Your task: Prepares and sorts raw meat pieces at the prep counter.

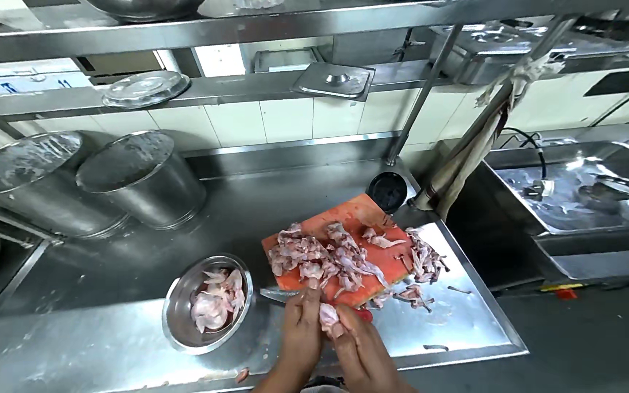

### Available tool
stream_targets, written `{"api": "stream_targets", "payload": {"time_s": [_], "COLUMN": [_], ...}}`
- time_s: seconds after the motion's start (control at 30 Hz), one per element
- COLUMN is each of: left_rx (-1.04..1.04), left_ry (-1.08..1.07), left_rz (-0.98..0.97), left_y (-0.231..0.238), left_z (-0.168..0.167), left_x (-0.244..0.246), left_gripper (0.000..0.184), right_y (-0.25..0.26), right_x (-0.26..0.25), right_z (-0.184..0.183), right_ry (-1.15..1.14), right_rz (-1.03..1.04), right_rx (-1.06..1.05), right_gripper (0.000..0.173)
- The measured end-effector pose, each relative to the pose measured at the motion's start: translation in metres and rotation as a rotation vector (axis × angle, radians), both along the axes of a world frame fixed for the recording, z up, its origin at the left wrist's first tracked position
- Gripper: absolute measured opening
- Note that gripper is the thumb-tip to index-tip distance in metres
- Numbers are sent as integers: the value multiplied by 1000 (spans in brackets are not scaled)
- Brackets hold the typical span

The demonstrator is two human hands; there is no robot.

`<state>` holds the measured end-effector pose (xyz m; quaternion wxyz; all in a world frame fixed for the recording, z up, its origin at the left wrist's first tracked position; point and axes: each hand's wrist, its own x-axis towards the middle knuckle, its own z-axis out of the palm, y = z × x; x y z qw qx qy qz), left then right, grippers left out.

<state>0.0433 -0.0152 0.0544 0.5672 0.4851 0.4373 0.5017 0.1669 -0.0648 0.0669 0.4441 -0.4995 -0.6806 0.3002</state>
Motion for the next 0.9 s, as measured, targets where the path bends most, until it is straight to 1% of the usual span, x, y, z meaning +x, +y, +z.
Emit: {"api": "stream_targets", "payload": {"time_s": [0.1,0.17,0.2,0.27,0.33,0.37,0.43,0.47,0.5,0.57,0.7,0.9], "left_rx": [-145,-209,-222,-224,-172,-136,-103,-135,-185,-237,-229,-229], "left_ry": [-136,-181,-188,-186,-184,-166,-115,-108,-110,-130,-160,-161], "left_rz": [-3,47,82,124,116,81,-61,-91,-89,-53,31,14], "left_y": [-3,-6,-8,-13,-16,-17,-16,-13,-12,-10,-10,-7], "left_z": [13,19,19,13,1,-6,-12,-12,-13,-14,-18,-25], "left_x": [11,18,21,23,22,19,12,10,9,9,10,8], "left_gripper": [48,48,48,48,44,39,32,32,31,28,24,18], "right_y": [1,3,4,6,8,9,10,11,9,6,7,9], "right_x": [-3,-11,-14,-15,-16,-15,-11,-9,-9,-9,-13,-10], "right_z": [2,-5,-10,-20,-27,-29,-27,-26,-28,-31,-37,-37], "right_ry": [-68,-190,-250,-333,-371,-397,-458,-485,-500,-502,-513,-509], "right_rz": [-84,-227,-291,-348,-346,-339,-315,-306,-295,-289,-280,-194], "right_rx": [90,186,225,240,203,171,81,63,58,53,88,41], "right_gripper": [49,49,47,42,39,39,45,48,49,45,42,35]}}
